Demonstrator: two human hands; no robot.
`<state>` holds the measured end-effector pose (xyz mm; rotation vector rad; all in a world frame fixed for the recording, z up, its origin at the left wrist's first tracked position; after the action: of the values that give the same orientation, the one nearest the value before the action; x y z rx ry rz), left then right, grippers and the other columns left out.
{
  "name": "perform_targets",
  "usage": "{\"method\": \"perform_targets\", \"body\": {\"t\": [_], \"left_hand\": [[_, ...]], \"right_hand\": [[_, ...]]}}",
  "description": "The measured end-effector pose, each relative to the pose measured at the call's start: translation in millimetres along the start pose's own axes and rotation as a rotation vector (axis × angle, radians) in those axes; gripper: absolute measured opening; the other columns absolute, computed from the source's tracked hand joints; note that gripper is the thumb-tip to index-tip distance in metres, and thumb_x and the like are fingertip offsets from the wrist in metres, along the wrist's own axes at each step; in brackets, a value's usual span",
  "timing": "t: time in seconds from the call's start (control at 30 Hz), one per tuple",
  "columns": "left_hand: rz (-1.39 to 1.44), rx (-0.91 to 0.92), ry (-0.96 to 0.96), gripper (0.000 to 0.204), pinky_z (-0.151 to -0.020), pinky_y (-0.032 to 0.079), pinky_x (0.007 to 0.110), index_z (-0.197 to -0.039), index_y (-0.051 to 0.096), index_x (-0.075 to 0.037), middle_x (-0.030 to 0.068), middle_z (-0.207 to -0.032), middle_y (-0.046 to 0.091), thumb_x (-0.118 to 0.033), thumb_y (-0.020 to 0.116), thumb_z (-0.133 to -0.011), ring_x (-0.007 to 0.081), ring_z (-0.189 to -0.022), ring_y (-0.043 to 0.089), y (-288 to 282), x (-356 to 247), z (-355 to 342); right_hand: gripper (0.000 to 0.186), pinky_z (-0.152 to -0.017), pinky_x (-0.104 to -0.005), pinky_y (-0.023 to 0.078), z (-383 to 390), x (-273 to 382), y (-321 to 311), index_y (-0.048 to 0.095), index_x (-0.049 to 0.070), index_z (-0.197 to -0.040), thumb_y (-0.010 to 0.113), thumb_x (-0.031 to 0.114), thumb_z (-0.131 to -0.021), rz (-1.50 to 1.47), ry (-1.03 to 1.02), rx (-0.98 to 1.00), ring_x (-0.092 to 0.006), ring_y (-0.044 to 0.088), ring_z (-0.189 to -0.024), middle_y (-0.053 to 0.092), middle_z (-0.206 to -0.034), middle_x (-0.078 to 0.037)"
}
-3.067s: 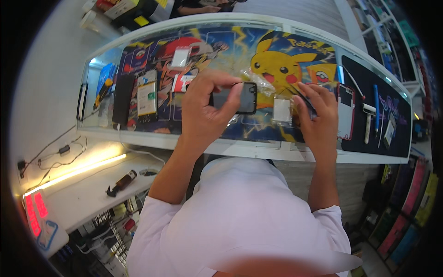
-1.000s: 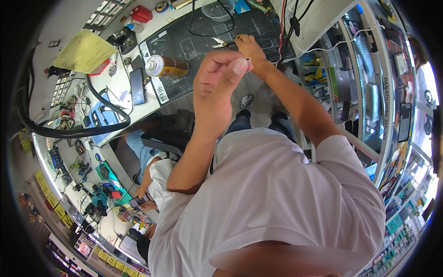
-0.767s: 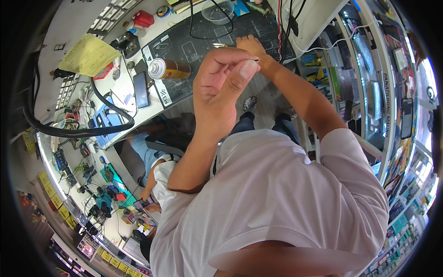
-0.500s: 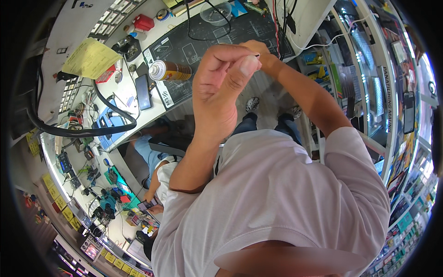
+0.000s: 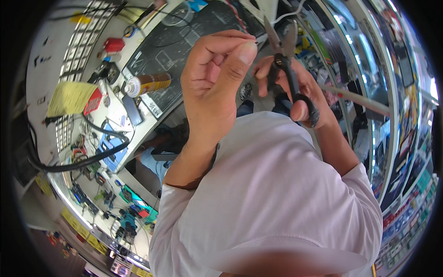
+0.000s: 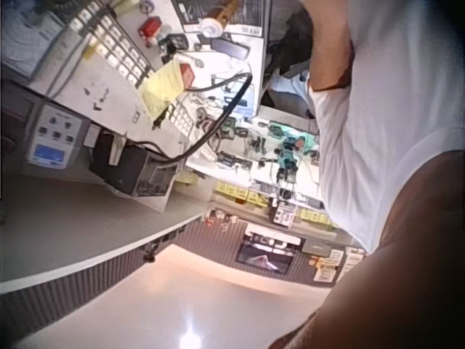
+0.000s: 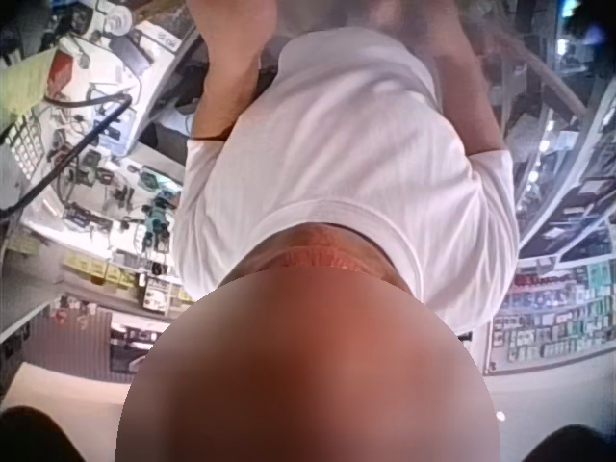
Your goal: The person works on a smartphone at a counter, using tweezers to remove and reposition a small internal component near the top edge. They repeatedly adjust the part and inspect the device, then use pliers to trim a small piece before continuing to align the component with tweezers.
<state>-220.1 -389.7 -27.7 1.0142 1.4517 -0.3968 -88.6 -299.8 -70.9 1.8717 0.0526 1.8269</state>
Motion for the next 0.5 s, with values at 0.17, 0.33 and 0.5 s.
{"method": "perform_targets", "body": {"t": [0.17,0.33,0.5], "left_hand": [[0.182,0.135,-0.025,0.011,-0.067,0.052,0.023,-0.111,0.062,0.004,0.0123,-0.114,0.066,0.001,0.065,-0.100,0.0100,-0.088,0.065,36,2,-8],[0.038,0.222,0.055,0.012,-0.068,0.053,0.022,-0.110,0.063,0.004,0.0106,-0.111,0.067,0.001,0.067,-0.099,0.0083,-0.085,0.064,52,-1,-17],[-0.098,0.264,0.090,0.011,-0.084,0.060,0.033,-0.109,0.063,0.004,0.0175,-0.110,0.071,-0.002,0.065,-0.100,0.0188,-0.093,0.070,59,-8,-17]], "right_hand": [[0.080,-0.079,-0.0277,0.051,15,21,-4,0.061,-0.001,-0.122,0.098,0.043,-0.068,0.105,-0.071,-0.123,-0.0123,0.060,-0.090,0.065,-0.108,-0.006],[0.072,-0.077,-0.0283,0.052,30,28,-16,0.063,-0.002,-0.116,0.099,0.036,-0.067,0.195,-0.243,-0.147,-0.0132,0.061,-0.082,0.067,-0.103,-0.007],[0.061,-0.071,-0.0264,0.049,39,43,-18,0.068,-0.001,-0.102,0.100,0.035,-0.066,0.254,-0.211,-0.206,-0.0107,0.059,-0.075,0.068,-0.094,-0.005]]}}
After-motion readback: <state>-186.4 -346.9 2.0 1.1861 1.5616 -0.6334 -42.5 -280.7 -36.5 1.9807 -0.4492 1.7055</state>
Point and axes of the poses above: each hand's wrist, its own z-axis away from the middle knuckle, its own y-axis out of the palm, x = y × z, the point moved 6 cm from there along -z, towards the middle knuckle
